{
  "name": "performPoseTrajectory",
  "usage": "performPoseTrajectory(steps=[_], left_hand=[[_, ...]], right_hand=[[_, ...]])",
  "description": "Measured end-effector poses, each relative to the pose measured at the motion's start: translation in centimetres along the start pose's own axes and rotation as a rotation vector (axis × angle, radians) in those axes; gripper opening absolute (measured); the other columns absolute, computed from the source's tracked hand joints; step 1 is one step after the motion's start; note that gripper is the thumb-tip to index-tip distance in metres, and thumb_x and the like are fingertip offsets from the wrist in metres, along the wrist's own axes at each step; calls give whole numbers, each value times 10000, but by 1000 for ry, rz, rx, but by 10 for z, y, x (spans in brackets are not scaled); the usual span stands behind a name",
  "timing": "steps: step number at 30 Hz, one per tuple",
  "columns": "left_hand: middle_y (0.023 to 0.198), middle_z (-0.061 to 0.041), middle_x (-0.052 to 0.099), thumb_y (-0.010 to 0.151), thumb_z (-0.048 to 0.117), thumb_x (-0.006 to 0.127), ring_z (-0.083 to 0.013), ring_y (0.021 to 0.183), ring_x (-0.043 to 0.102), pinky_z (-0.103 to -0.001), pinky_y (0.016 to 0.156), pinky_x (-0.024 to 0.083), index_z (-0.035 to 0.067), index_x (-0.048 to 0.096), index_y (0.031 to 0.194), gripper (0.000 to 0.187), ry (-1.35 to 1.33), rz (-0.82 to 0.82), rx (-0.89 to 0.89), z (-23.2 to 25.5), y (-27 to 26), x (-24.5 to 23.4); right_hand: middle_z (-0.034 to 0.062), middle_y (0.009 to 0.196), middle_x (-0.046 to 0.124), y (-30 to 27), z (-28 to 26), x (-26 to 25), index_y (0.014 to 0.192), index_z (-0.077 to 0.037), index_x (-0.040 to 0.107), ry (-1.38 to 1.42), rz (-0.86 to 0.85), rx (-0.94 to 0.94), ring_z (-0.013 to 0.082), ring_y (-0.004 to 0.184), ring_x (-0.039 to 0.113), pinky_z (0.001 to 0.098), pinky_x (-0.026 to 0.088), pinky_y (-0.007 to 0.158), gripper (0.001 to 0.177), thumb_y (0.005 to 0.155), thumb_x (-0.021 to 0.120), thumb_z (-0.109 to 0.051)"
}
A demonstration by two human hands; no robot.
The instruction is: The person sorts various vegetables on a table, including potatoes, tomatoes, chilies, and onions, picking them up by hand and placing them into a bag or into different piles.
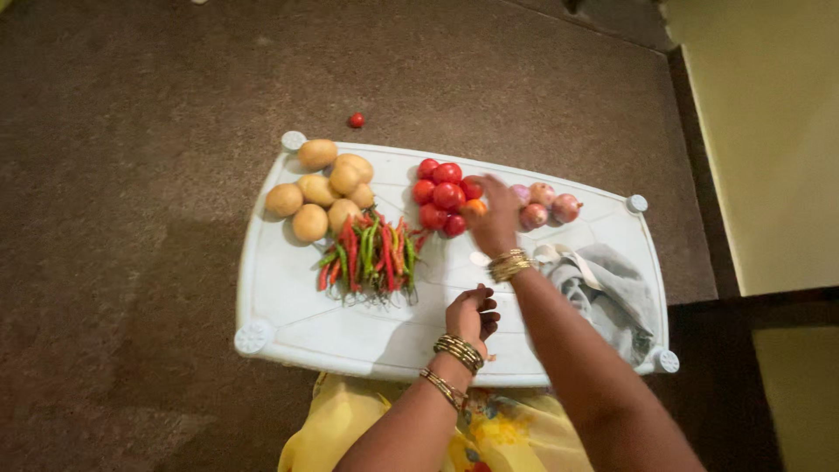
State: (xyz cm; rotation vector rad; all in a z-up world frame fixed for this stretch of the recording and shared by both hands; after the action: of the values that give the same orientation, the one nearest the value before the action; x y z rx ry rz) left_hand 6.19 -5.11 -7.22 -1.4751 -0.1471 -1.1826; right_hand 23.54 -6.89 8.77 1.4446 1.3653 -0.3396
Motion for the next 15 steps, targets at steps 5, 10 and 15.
performPoseTrajectory(steps=[5,10,15], left_hand=[[758,-13,631,979,291,667,-140,586,577,-280,513,458,109,666,924,190,44,-21,7,1,-4,3],[770,-8,639,978,304,671,-139,603,585,-279,528,465,110,677,931,200,116,40,-4,0,-2,-3],[783,-2,639,980,321,674,-139,614,594,-276,540,478,109,677,939,215,152,42,-13,3,-2,-4]], right_hand=[[237,1494,531,-18,166,-74,1420,-66,597,-443,104,168,434,1340,505,480,381,1115,615,812,677,-23],[234,1399,585,-23,237,-74,1386,-129,638,-372,-211,298,449,1208,584,496,469,1034,451,955,640,-261],[281,1295,600,-37,256,-60,1314,-209,680,-325,-189,548,433,1119,625,476,520,973,385,977,604,-380]])
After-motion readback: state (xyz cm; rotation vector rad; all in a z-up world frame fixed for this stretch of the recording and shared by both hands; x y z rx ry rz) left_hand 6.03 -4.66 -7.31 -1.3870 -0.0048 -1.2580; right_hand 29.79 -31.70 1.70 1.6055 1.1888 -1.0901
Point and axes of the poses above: each hand's wrist, its own y-axis towards the middle knuckle, its own x-axis out of the palm, z = x × y, the point moved 8 cm from there along y, towards the middle knuckle
